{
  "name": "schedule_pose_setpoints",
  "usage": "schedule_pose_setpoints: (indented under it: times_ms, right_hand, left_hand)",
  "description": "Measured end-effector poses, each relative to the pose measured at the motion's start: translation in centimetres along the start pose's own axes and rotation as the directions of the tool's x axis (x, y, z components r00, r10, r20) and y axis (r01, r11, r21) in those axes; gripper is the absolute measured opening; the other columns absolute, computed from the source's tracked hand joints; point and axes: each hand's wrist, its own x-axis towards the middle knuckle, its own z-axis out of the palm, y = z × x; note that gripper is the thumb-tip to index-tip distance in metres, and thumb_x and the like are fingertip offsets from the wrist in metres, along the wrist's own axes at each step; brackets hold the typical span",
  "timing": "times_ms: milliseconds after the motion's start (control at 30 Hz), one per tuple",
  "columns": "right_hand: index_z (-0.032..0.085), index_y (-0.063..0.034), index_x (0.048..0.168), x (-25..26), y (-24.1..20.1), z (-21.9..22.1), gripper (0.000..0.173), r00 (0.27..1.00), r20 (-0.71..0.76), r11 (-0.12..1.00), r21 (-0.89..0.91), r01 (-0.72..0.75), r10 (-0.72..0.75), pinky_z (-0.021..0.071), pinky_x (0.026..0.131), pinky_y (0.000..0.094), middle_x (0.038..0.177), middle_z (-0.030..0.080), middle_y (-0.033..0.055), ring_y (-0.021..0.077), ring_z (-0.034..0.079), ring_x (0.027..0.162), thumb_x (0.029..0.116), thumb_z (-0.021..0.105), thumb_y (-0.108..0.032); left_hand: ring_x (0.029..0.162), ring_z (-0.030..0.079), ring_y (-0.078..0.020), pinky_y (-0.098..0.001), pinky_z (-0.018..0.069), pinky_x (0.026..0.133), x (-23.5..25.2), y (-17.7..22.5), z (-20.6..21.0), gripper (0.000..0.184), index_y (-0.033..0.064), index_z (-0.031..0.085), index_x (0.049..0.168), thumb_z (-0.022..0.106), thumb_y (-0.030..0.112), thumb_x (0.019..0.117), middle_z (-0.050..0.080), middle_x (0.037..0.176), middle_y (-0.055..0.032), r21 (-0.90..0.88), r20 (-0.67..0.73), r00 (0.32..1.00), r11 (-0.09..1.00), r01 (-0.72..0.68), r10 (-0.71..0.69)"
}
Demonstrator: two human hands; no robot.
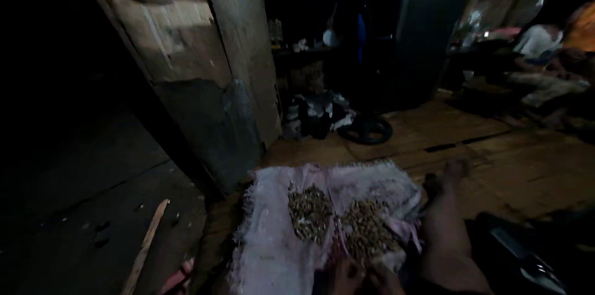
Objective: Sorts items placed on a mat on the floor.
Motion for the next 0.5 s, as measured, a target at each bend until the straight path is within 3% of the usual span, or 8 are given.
schedule_pose_setpoints:
  times_ms: [33,167,300,500]
  right_hand:
    - [0.067,0.0002,0.127,-0.2,-0.7,-0.3,0.030,0.999,-0.003,0.999,0.005,-0.052,0.052,0.0583,0.091,0.0494,0.115,0.070,0.0194,0.0285,0.070,0.101,0.1037,0.056,-0.016]
    - [0.067,-0.0009,0.120,-0.1,-2.1,-1.0,0.024,0.982,0.021,0.967,0.175,-0.186,0.186,0.0632,0.074,0.0383,0.096,0.073,0.0101,0.0180,0.072,0.079,0.1053,0.053,-0.013]
    - [0.065,0.0032,0.117,0.3,-2.8,-1.4,0.022,0.971,0.066,0.886,0.398,-0.239,0.231,0.0646,0.068,0.0386,0.089,0.072,0.0122,0.0205,0.072,0.072,0.1062,0.051,-0.011]
    - [0.064,0.0035,0.117,0.7,-2.1,-1.9,0.024,0.972,0.103,0.810,0.537,-0.235,0.213,0.0634,0.067,0.0401,0.086,0.072,0.0141,0.0228,0.071,0.070,0.1061,0.049,-0.011]
  left_hand:
    - [0.102,0.070,-0.0205,-0.0434,0.0585,0.094,0.1,-0.3,-0.1,0.034,0.0065,0.067,0.123,0.066,0.031,0.0993,0.070,0.115,-0.0112,-0.004,0.014,1.000,1.000,0.013,-0.013]
    - [0.100,0.071,-0.0183,-0.0404,0.0592,0.092,-0.3,1.0,-0.8,0.033,0.0075,0.063,0.128,0.067,0.024,0.0996,0.072,0.113,-0.0089,-0.094,0.069,0.993,0.991,0.099,-0.092]
    - [0.095,0.072,-0.0176,-0.0377,0.0608,0.088,-0.2,1.5,-1.4,0.032,0.0046,0.062,0.127,0.067,0.021,0.0992,0.073,0.107,-0.0091,-0.199,0.079,0.993,0.975,0.102,-0.088]
    - [0.092,0.072,-0.0181,-0.0364,0.0613,0.085,-0.1,2.3,-1.8,0.026,0.0034,0.066,0.121,0.067,0.017,0.0990,0.074,0.104,-0.0089,-0.311,0.097,0.992,0.944,0.108,-0.081]
